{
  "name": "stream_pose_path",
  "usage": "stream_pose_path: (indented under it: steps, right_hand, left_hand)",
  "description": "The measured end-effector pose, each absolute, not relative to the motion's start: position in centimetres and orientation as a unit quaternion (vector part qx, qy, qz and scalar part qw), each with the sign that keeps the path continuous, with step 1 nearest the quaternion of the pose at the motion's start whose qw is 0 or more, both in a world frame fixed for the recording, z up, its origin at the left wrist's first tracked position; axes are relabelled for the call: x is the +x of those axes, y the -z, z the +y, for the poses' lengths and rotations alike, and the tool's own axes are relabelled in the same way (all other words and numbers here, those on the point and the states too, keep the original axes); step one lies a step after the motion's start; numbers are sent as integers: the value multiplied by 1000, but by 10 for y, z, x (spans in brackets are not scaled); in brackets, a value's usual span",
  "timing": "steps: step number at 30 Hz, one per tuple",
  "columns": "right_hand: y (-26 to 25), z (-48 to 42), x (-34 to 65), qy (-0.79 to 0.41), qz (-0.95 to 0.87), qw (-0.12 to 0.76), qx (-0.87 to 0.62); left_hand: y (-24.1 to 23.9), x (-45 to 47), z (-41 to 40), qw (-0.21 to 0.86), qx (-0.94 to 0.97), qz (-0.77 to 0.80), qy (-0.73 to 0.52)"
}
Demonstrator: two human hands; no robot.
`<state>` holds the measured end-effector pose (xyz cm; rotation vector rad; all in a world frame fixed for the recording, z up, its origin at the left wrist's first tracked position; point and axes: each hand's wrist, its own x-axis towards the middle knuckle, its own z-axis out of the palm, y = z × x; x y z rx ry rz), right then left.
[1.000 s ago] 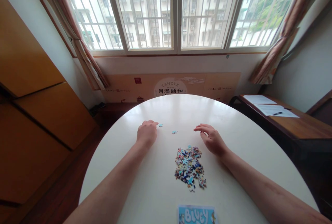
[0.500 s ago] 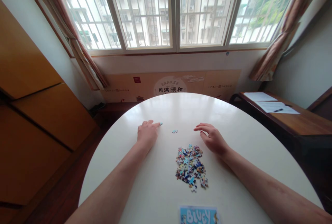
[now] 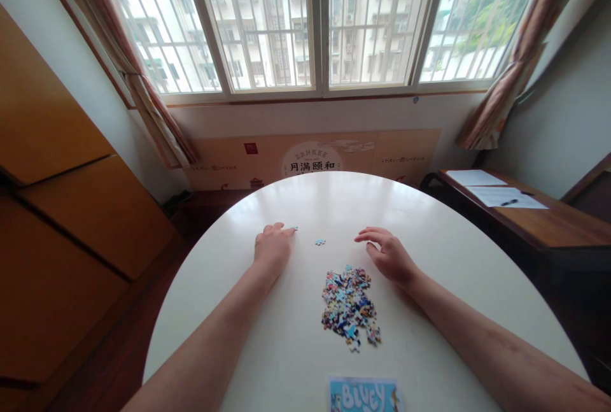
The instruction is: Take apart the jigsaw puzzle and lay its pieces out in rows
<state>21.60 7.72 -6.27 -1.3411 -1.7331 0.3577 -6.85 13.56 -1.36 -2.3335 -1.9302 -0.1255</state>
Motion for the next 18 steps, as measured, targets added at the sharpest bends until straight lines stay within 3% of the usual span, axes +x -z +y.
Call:
stream_pose_path:
  steps: [8,18]
  right_hand:
    - [62,78,216,-145,-700,440,-543]
    - [63,78,215,-148,-697,442,-545]
  left_hand:
    - [10,-62,126,76,-781,-615,75]
    - [18,-7,84,-2,-824,-564,53]
